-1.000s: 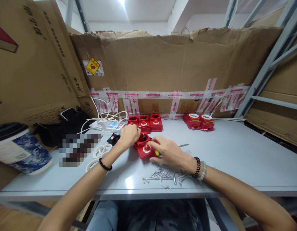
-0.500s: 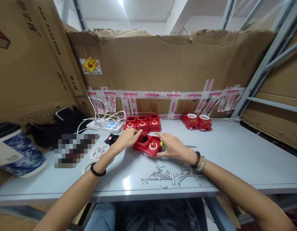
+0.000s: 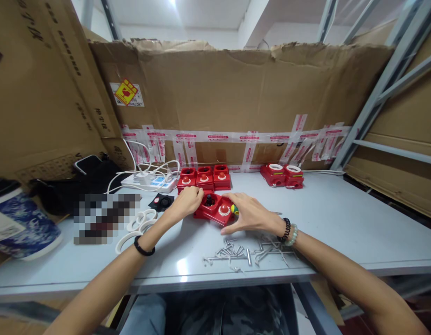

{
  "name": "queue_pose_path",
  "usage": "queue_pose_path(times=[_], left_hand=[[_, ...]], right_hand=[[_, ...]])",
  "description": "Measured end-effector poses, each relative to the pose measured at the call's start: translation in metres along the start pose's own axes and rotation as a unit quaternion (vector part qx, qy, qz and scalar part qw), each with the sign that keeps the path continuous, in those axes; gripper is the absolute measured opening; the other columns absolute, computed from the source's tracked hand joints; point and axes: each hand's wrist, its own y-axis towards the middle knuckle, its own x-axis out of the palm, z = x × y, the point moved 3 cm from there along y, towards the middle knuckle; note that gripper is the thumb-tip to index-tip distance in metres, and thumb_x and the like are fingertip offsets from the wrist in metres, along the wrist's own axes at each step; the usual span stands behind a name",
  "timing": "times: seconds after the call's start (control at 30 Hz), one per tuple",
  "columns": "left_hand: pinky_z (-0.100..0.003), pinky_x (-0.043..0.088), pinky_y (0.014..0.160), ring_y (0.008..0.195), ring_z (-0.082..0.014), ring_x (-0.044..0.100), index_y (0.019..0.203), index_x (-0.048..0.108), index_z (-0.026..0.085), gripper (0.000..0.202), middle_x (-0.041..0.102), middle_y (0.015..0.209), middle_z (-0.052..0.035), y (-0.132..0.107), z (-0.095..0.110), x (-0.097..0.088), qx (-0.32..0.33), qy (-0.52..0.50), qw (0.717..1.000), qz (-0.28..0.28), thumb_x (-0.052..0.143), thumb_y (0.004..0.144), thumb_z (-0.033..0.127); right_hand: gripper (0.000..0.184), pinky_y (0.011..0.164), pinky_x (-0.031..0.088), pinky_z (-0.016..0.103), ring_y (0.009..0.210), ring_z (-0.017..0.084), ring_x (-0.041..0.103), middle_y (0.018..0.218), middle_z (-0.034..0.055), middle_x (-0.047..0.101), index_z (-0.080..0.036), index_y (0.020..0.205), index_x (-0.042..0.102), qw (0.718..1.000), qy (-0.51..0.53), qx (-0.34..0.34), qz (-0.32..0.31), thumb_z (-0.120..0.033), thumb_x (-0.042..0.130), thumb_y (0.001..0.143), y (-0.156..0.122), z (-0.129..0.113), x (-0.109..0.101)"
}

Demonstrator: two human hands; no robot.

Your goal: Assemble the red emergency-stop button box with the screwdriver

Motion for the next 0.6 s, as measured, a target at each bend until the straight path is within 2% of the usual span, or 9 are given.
queue_pose_path(times=[0.1, 0.2, 0.27, 0.4, 0.5, 0.6], left_hand=[[-0.030, 0.032, 0.058, 0.064, -0.0231, 0.061, 0.060, 0.055, 0.018, 0.046, 0.062, 0.062, -0.0093, 0.001, -0.003, 0.001, 0.010, -0.009, 1.000, 0.000, 0.028, 0.093, 0.033], [-0.030, 0.031, 0.056, 0.061, -0.0219, 0.059, 0.058, 0.050, 0.020, 0.048, 0.059, 0.059, -0.0062, 0.002, -0.005, 0.001, 0.027, -0.026, 0.999, -0.005, 0.027, 0.094, 0.040], [-0.029, 0.031, 0.056, 0.060, -0.0215, 0.057, 0.058, 0.047, 0.020, 0.048, 0.058, 0.058, -0.0049, 0.001, -0.005, 0.001, 0.039, -0.037, 0.999, -0.005, 0.027, 0.094, 0.044], [-0.029, 0.030, 0.057, 0.060, -0.0201, 0.055, 0.059, 0.043, 0.021, 0.046, 0.057, 0.060, -0.0033, -0.002, -0.003, 0.000, 0.057, -0.056, 0.997, -0.004, 0.028, 0.093, 0.048], [-0.028, 0.031, 0.057, 0.062, -0.0199, 0.055, 0.061, 0.042, 0.021, 0.045, 0.057, 0.062, -0.0029, -0.004, -0.001, -0.001, 0.063, -0.070, 0.996, -0.002, 0.028, 0.093, 0.050], [-0.028, 0.036, 0.060, 0.068, -0.0206, 0.059, 0.067, 0.046, 0.020, 0.044, 0.061, 0.070, -0.0035, -0.005, 0.001, -0.002, 0.073, -0.091, 0.993, -0.010, 0.028, 0.093, 0.052]], right_hand=[[0.074, 0.082, 0.045, 0.041, 0.099, 0.028, 0.059, 0.111, 0.0136, 0.064, -0.017, 0.125, 0.052, 1.000, 0.014, 0.007, 0.020, -0.055, 0.070, 0.064, 0.003, 0.001, -0.002], [0.055, 0.077, 0.046, 0.037, 0.087, 0.022, 0.062, 0.104, 0.0085, 0.067, -0.018, 0.117, 0.055, 0.998, 0.051, 0.019, 0.011, -0.041, 0.068, 0.068, 0.005, 0.006, -0.005], [0.053, 0.079, 0.046, 0.036, 0.089, 0.022, 0.062, 0.106, 0.0083, 0.067, -0.019, 0.116, 0.055, 0.998, 0.060, 0.025, 0.011, -0.038, 0.068, 0.068, 0.006, 0.009, -0.005], [0.056, 0.083, 0.045, 0.038, 0.095, 0.024, 0.060, 0.111, 0.0105, 0.065, -0.016, 0.114, 0.057, 0.998, 0.047, 0.018, 0.031, -0.041, 0.070, 0.066, 0.008, 0.010, -0.002], [0.049, 0.080, 0.045, 0.034, 0.090, 0.022, 0.061, 0.106, 0.0084, 0.067, -0.017, 0.111, 0.058, 0.998, 0.048, 0.026, 0.025, -0.034, 0.068, 0.066, 0.008, 0.009, -0.003], [0.048, 0.076, 0.044, 0.031, 0.087, 0.021, 0.061, 0.103, 0.0064, 0.068, -0.019, 0.110, 0.058, 0.998, 0.037, 0.057, 0.012, -0.031, 0.068, 0.065, 0.005, 0.012, -0.013]])
